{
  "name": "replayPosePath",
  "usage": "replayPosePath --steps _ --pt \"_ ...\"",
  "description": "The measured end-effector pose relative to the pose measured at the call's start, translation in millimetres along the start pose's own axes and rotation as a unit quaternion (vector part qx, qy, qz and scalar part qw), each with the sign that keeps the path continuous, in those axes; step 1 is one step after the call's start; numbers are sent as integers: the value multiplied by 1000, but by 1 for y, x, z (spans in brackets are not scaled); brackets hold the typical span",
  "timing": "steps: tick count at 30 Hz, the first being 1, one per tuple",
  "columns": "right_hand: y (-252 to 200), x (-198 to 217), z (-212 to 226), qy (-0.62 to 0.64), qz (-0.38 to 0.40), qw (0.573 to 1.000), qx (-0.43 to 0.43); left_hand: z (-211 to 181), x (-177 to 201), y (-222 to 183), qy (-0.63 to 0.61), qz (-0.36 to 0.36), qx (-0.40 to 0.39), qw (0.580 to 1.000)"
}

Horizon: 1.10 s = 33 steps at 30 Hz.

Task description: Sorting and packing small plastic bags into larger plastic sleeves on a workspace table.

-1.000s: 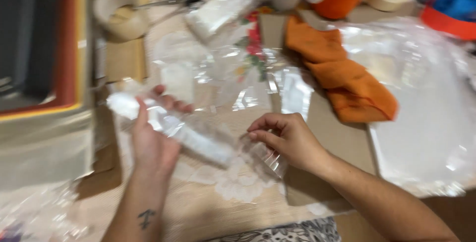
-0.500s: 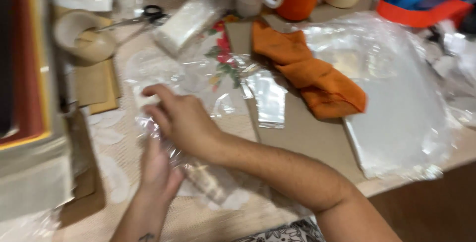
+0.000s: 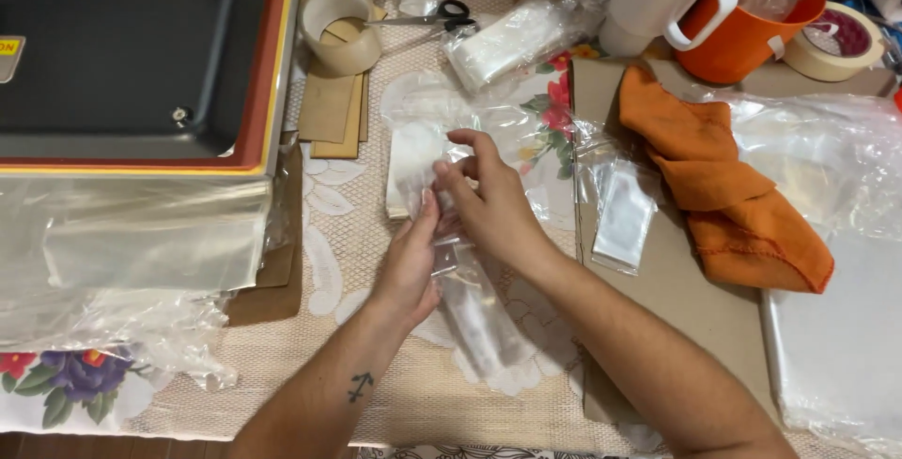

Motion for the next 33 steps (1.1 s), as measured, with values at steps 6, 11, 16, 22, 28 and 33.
replayPosePath --steps 6,11,16,22,28,33 --pt "-47 7 14 28 55 997 -48 -1 19 7 -2 32 -1 999" --pt "-66 20 -5 -15 46 997 -68 -1 22 21 -96 48 -11 994" --pt "-75 19 -36 -2 68 994 -91 4 31 28 -131 60 -30 989" --pt "-82 19 -53 -175 29 984 23 13 33 33 -83 89 -35 992" --pt "-87 84 -64 -337 -96 934 73 2 28 25 -19 78 -14 997" --pt "-95 139 -96 -397 -137 907 37 16 33 32 -41 129 4 991"
Point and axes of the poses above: each hand's wrist, its own y-axis towards the middle knuckle, its own x-axis out of the back of the hand, z = x × y, the point moved 5 cm from there along y, towards the middle knuckle, and after that the axes turned 12 degrees about -x, right-handed, at the moved point
